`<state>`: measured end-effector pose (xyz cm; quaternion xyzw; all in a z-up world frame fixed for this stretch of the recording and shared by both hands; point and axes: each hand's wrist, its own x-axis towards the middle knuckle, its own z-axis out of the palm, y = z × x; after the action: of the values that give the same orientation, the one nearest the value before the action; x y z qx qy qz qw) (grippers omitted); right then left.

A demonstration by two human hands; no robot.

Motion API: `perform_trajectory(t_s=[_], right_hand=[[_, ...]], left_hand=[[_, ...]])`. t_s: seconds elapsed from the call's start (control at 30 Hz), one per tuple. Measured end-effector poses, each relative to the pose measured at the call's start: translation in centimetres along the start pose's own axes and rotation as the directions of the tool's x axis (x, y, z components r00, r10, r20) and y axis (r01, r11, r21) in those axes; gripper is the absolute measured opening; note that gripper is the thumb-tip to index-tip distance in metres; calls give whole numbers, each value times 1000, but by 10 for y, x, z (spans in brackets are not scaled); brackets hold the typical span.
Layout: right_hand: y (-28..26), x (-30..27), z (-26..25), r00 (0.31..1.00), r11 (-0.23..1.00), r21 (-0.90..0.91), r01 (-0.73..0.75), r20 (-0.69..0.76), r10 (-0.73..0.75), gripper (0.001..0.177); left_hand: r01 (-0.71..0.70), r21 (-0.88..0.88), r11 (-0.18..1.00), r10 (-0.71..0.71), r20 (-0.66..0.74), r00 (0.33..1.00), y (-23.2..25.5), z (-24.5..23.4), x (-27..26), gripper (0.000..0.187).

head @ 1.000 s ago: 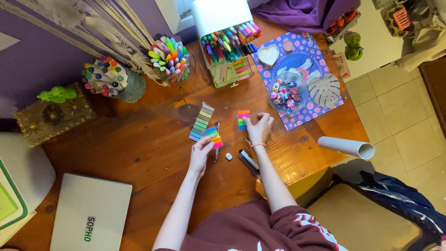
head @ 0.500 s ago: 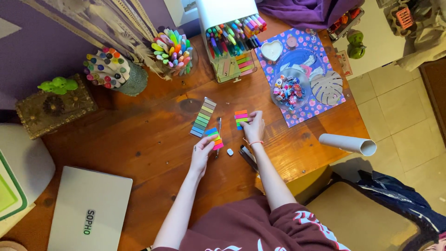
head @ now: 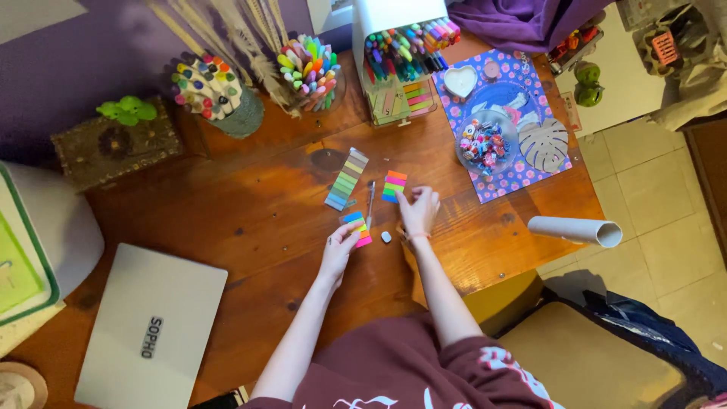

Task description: Organize various stationery items, pens, and sticky notes on a wooden desk.

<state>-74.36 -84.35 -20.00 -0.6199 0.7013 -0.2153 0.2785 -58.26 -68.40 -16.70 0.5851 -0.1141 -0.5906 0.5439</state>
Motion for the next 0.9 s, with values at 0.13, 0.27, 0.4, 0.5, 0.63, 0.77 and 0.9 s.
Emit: perform_trajectory(t_s=[0.13,0.27,0.4,0.5,0.63,0.77,0.9], right_hand=[[-61,-8,-6,957,958,-155,-243,121,263,69],[-72,-4,10,912,910,-178,-374,108,396,69],[-59,3,26,893,896,-161,-413,120,433,70],[26,23,85,948,933,172,-315,19,317,59],[26,-42,61,998,861,505,-55,-1,64,47],[-85,-160,-10,943,606,749,-267,333,5,31],[-96,-236,-26,883,509,743,-434,462,79,30]], left_hand=[[-40,7,999,40,16,999,-4,-18,-22,33],[-11,-38,999,11,-1,1000,-6,-43,-47,35],[47,-125,991,-48,-3,999,-28,-83,-72,34],[55,-158,986,-54,13,998,-34,-104,-87,36],[10,-159,987,-7,18,1000,-21,-127,-109,36],[-132,-143,981,145,80,986,-7,-129,-121,45],[-206,-255,945,258,194,946,7,-114,-128,59]])
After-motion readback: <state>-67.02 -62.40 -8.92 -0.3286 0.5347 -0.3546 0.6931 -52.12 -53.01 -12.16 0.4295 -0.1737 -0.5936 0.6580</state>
